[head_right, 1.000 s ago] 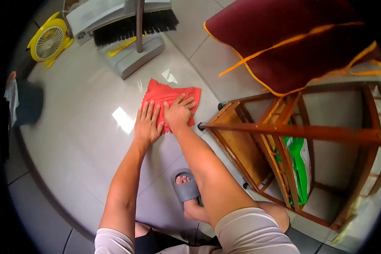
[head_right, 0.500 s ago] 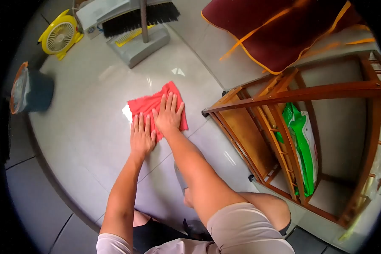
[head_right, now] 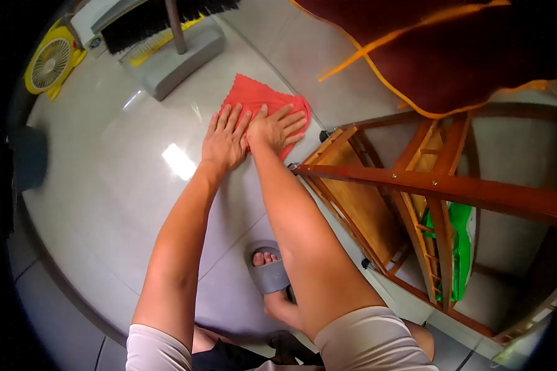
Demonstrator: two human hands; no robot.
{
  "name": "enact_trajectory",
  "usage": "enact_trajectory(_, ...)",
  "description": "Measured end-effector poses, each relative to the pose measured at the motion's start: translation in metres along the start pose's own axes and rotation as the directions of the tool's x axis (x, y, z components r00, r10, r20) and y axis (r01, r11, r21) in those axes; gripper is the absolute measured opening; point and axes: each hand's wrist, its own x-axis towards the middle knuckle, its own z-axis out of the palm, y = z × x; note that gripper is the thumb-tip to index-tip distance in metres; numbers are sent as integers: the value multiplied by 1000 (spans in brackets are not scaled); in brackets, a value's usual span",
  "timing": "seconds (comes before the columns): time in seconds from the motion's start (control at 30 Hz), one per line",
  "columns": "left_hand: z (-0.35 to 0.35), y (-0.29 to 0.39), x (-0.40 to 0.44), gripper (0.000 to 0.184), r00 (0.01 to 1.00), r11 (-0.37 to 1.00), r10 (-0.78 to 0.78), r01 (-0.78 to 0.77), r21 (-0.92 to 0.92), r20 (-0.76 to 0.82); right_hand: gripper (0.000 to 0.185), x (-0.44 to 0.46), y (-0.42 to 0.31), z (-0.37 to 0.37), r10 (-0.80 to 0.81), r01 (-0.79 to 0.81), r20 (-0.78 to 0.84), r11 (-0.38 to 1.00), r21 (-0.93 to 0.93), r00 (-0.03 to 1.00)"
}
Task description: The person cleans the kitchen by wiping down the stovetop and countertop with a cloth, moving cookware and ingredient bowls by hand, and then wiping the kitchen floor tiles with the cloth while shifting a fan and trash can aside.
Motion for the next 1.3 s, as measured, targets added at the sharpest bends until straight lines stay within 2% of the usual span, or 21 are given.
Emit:
enact_trajectory(0.17, -9, -24, -62, 67, 1000, 999, 12, -12, -34, -4, 90, -70, 5, 8, 79, -77, 89, 997, -19, 993)
enact_trajectory(0.3, -28, -54, -140, 70, 995, 998, -66, 67, -13, 76, 91, -149, 2, 17, 25, -13, 184, 997, -70, 983)
enact_trajectory(0.47, -56, -95, -242, 73, 950, 961, -277, 277, 19, 144, 91, -248, -15, 40, -175, 223, 321, 967, -119, 931)
enact_trajectory(0.57, -71, -107, -275, 77, 895, 912, -410, 406, 63, 177, 90, -284, -26, 45, -320, 392, 441, 916, -80, 839)
enact_trajectory(0.6, -76, -108, -277, 78, 874, 890, -456, 450, 74, 168, 89, -289, -29, 44, -400, 462, 427, 885, -49, 811)
enact_trajectory(0.7, -94, -100, -266, 81, 815, 828, -559, 560, 44, 153, 89, -266, -48, 31, -533, 686, 555, 722, -96, 639)
enact_trajectory(0.73, -104, -94, -251, 80, 786, 799, -598, 599, 44, 156, 80, -249, -60, 28, -644, 740, 444, 669, -69, 623)
enact_trajectory(0.77, -112, -92, -234, 79, 759, 772, -633, 635, 41, 154, 75, -227, -80, 14, -652, 694, 401, 718, 53, 644)
enact_trajectory(0.8, -110, -95, -219, 83, 803, 803, -594, 595, -21, 55, 70, -203, -103, -1, -654, 639, 361, 748, 177, 665)
enact_trajectory(0.83, -117, -93, -202, 83, 799, 794, -599, 602, -88, 56, 62, -177, -122, -8, -652, 609, 250, 758, 234, 716)
enact_trajectory(0.97, -152, -85, -124, 84, 794, 742, -607, 585, -329, 43, 70, -81, -193, -53, -429, 329, 180, 850, 410, 885)
enact_trajectory(1.0, -157, -88, -110, 83, 797, 728, -603, 569, -383, 38, 72, -58, -202, -50, -463, 364, 148, 825, 432, 874)
enact_trajectory(1.03, -156, -94, -98, 84, 805, 725, -594, 542, -425, 13, 76, -40, -213, -41, -429, 341, 99, 820, 461, 898)
enact_trajectory(1.1, -146, -109, -79, 85, 816, 715, -576, 484, -505, -34, 70, -27, -229, -44, -443, 297, 177, 798, 524, 879)
enact_trajectory(1.2, -142, -121, -63, 84, 788, 646, -615, 514, -565, 14, 58, -14, -246, -41, -515, 304, 247, 761, 574, 821)
enact_trajectory(1.3, -137, -123, -62, 85, 781, 612, -624, 514, -602, 33, 42, -9, -245, -40, -577, 465, 115, 745, 478, 808)
